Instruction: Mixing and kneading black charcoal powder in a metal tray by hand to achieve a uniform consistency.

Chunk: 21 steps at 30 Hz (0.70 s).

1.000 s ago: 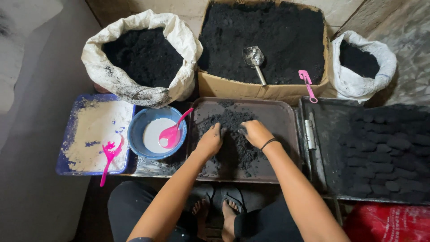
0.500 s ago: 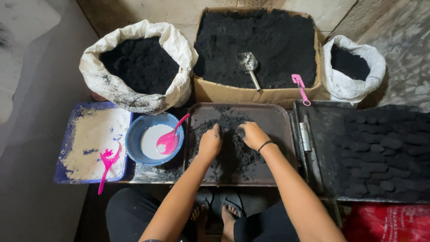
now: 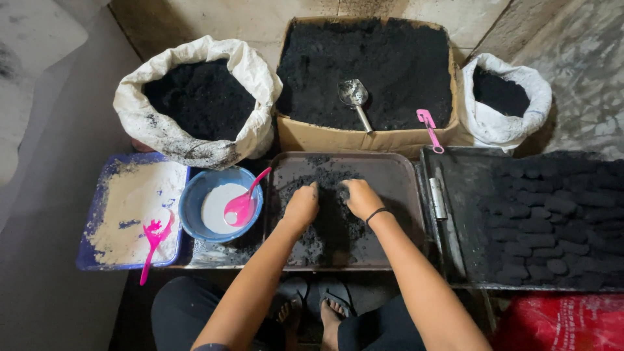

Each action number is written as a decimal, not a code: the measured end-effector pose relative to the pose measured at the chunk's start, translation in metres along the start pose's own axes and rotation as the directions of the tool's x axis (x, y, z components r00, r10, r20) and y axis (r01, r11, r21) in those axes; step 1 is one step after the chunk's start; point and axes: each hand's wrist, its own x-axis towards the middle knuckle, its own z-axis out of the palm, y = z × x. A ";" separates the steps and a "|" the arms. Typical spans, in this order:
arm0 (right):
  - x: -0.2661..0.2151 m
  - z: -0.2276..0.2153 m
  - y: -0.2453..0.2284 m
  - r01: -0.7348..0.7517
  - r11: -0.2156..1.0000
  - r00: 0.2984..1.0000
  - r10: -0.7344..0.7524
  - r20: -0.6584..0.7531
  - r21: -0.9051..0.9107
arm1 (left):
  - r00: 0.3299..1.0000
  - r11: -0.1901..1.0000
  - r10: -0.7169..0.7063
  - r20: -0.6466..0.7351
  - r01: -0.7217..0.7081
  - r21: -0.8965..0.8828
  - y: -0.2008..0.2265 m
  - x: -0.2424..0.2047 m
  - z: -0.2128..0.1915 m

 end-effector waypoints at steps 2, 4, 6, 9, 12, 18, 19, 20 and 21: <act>-0.001 -0.001 0.000 -0.022 1.000 1.000 0.022 0.000 0.006 | 0.999 1.000 0.018 -0.028 -0.018 0.024 0.000 0.003 0.002; -0.002 0.001 0.000 -0.041 0.999 0.999 0.041 0.007 0.013 | 0.998 0.998 0.031 -0.054 -0.029 0.047 0.003 0.002 -0.001; 0.000 0.002 0.001 -0.039 0.998 0.999 0.038 -0.015 -0.052 | 0.987 0.988 0.129 -0.096 -0.120 0.093 0.010 0.001 -0.010; -0.010 -0.008 -0.012 -0.005 0.999 0.997 0.009 -0.081 0.044 | 0.991 0.992 0.119 0.055 -0.121 0.039 0.006 0.006 -0.001; -0.015 -0.017 -0.017 0.045 0.997 0.992 -0.037 -0.118 0.068 | 0.975 0.996 0.082 0.208 -0.071 -0.058 0.029 -0.010 -0.043; -0.023 -0.012 -0.018 -0.006 0.985 0.996 0.022 -0.087 0.172 | 0.979 0.929 0.043 0.202 0.035 -0.369 0.053 -0.039 -0.083; -0.019 -0.008 -0.012 -0.005 0.985 0.996 0.021 -0.088 0.172 | 0.979 0.929 0.043 0.201 0.035 -0.369 0.050 -0.042 -0.082; -0.015 -0.004 -0.006 0.006 0.991 0.996 0.006 -0.092 0.132 | 0.981 0.912 0.043 0.190 0.039 -0.407 0.046 -0.045 -0.080; -0.011 0.000 0.001 0.016 0.996 0.995 -0.007 -0.095 0.092 | 0.983 0.895 0.044 0.180 0.041 -0.445 0.043 -0.048 -0.078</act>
